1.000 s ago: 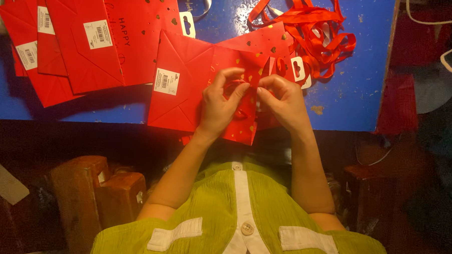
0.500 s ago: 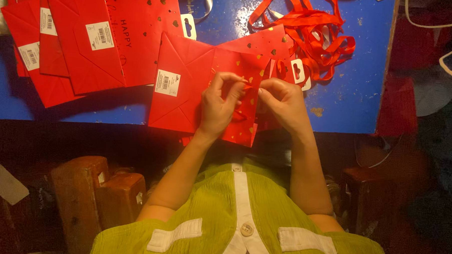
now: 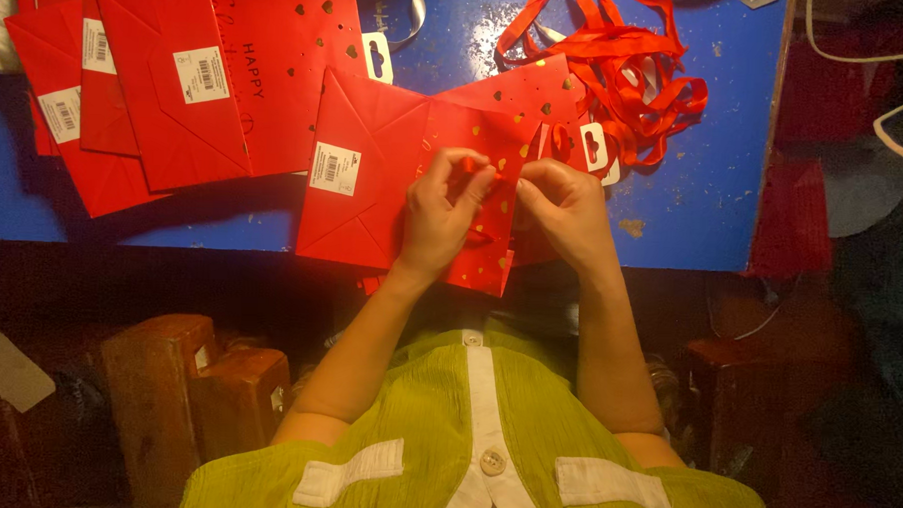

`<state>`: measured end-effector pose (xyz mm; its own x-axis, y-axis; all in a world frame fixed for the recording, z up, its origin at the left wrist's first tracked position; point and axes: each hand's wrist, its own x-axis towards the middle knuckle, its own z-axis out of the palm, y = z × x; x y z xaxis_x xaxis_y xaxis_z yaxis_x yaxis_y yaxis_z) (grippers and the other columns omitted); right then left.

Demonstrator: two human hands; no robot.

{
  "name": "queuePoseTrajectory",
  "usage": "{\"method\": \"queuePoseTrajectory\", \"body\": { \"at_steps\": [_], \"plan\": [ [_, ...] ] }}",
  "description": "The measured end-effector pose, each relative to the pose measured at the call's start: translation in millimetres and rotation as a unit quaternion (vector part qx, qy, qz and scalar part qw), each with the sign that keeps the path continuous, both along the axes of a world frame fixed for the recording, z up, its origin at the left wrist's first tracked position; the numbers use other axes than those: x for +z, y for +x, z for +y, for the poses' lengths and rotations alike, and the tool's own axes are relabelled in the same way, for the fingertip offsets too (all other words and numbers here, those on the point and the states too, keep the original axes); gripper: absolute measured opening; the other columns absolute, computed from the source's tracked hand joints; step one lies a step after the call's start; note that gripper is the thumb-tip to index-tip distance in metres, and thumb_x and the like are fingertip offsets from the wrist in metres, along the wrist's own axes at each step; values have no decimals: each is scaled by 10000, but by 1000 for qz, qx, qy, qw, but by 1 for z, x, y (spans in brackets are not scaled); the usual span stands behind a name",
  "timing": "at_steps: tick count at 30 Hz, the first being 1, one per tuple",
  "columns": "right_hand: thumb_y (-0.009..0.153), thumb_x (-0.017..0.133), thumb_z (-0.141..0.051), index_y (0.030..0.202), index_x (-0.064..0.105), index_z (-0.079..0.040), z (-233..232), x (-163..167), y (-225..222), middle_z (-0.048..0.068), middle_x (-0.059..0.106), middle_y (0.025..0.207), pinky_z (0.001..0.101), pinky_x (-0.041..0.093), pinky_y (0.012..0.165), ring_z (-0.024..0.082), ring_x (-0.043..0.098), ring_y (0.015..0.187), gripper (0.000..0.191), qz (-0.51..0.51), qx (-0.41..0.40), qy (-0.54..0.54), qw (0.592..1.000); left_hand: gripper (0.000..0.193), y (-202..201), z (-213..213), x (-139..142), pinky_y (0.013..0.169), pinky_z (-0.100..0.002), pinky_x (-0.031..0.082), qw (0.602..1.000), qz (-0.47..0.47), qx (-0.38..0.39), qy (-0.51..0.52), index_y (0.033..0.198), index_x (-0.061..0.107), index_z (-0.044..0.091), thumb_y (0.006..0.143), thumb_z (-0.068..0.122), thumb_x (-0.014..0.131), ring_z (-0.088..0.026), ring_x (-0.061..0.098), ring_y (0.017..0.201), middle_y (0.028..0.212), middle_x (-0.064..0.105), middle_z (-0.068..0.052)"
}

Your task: The person folds and shapes red Valentine's gift bags on a blue table, pressing the side gussets and top flaps flat and working the ribbon handles into place, handling the bags one at a time and stacking finished bags with the others on the table.

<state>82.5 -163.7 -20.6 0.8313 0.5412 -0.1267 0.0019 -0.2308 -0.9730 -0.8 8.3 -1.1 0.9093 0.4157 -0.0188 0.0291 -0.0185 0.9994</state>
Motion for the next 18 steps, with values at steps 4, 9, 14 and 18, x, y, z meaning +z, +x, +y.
{"method": "queuePoseTrajectory", "body": {
  "at_steps": [4,9,14,18],
  "plan": [
    [979,685,-81,1028,697,15,0,0,-1,-9,709,886,238,540,743,41,644,825,109,-1,-7,-24,1000,182,-3,1,-3,662,-265,562,988,-44,-34,141,1121,677,47,993,169,721,-119,712,787,1025,714,-78],
    [990,690,-74,1038,696,23,1,2,-3,-3,713,907,239,533,741,42,634,829,108,-28,-9,-7,1000,137,-2,-2,-14,703,-234,613,1000,-8,2,-28,1109,649,61,1069,191,668,-66,756,867,1001,771,-19],
    [998,688,-88,1032,697,19,3,5,-6,-8,691,869,238,527,689,35,621,764,112,-10,-30,-10,999,210,-1,-2,-10,654,-224,575,1000,-19,-9,20,1130,650,53,974,172,725,-75,705,806,971,735,-30],
    [987,678,-95,1025,694,11,5,8,-6,-15,689,844,238,524,644,38,633,708,114,19,-35,-9,999,129,-2,1,-5,718,-265,554,977,-89,-28,192,1097,695,73,996,142,735,-134,710,860,1004,729,-85]
  ]
}}
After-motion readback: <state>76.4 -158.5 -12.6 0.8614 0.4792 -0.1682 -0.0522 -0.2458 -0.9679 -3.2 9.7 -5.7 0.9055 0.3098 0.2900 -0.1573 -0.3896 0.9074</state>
